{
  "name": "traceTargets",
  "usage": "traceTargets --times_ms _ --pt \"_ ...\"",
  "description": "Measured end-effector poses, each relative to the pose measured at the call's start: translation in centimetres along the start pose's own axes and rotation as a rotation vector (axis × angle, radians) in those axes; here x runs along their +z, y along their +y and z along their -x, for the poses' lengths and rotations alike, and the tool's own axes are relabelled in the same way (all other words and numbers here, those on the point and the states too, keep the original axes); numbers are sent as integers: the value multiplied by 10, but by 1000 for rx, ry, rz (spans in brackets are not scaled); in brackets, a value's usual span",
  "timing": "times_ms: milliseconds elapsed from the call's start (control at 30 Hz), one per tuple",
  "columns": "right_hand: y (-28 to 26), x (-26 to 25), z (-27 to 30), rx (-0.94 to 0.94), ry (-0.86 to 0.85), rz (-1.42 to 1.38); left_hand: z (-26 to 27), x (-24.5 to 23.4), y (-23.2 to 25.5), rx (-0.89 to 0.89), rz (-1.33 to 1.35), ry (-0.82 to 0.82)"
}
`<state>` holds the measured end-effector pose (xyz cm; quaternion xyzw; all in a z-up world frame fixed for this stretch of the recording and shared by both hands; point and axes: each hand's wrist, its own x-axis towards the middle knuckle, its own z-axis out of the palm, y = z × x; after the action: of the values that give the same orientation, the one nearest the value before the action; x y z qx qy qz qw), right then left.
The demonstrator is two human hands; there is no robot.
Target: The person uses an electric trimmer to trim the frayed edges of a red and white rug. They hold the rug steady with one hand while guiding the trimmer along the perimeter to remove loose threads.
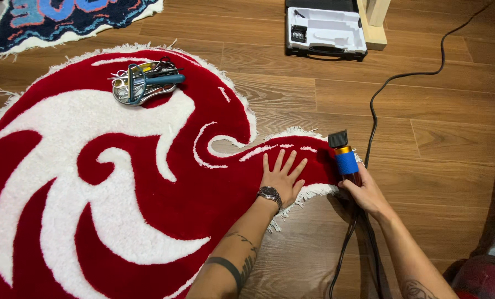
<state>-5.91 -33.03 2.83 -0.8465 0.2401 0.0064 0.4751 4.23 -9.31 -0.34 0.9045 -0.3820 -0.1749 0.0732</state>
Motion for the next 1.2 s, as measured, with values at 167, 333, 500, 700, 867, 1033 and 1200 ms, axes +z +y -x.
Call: traceTargets --times_ms 167,333,500,700,867,1033,1200 --pt "56 -38 -1 54 73 107 -24 1 -15 -3 -36 -4" --pt "64 -77 17 197 245 80 -22 -8 -13 -35 -37 -14" --pt "56 -99 35 214 272 -464 7 -8 -7 35 -11 44" --pt "52 -92 52 296 142 -1013 11 63 42 357 -128 262" --pt "49 -74 85 239 128 -1061 4 70 99 352 -31 114" --pt "62 -62 90 184 212 -860 -23 82 138 358 1 25" --pt "34 -53 84 261 365 -377 -22 77 141 540 127 83"
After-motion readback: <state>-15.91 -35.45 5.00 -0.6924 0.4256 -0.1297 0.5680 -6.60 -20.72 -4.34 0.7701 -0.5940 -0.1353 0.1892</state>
